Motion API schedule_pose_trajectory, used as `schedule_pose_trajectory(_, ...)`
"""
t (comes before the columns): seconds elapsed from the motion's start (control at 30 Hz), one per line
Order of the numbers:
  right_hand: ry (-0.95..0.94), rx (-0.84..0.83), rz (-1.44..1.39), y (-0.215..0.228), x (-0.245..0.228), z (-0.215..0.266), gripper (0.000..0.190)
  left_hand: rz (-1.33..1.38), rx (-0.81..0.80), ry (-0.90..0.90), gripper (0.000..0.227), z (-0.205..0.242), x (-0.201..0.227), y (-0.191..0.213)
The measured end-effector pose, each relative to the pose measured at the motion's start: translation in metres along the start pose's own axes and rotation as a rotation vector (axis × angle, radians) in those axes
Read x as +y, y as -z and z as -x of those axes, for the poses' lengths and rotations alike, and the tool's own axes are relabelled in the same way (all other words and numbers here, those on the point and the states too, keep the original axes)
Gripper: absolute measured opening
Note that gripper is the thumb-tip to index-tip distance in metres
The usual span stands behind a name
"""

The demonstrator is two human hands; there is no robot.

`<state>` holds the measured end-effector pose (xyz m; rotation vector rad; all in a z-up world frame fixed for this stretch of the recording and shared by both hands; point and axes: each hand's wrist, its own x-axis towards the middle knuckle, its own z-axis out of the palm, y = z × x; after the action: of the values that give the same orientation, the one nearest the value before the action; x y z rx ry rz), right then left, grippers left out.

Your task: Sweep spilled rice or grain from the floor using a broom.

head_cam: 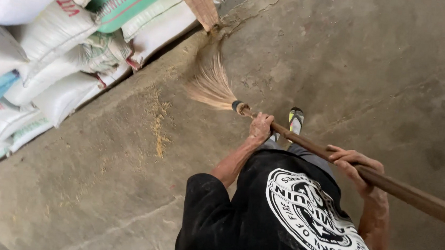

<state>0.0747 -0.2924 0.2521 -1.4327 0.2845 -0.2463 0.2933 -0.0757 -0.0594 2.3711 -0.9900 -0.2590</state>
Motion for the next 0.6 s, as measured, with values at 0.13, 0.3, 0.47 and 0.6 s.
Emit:
schedule_pose_trajectory(0.13, 0.036, -0.112, -0.021, 0.041, -0.023, -0.016, 0.009, -0.004, 0.125, 0.061, 0.016, -0.022, 0.033, 0.016)
schedule_pose_trajectory(0.3, 0.051, -0.206, 0.079, 0.05, -0.119, -0.071, 0.017, -0.002, 0.252, 0.112, 0.016, -0.063, 0.077, 0.05)
schedule_pose_trajectory(0.47, 0.11, -0.324, 0.153, 0.088, -0.122, -0.11, 0.024, 0.003, 0.322, 0.235, 0.023, -0.078, 0.108, 0.076)
schedule_pose_trajectory(0.6, 0.162, -0.607, 0.251, 0.13, -0.107, -0.174, 0.023, 0.039, 0.383, 0.343, 0.024, -0.075, 0.12, 0.094)
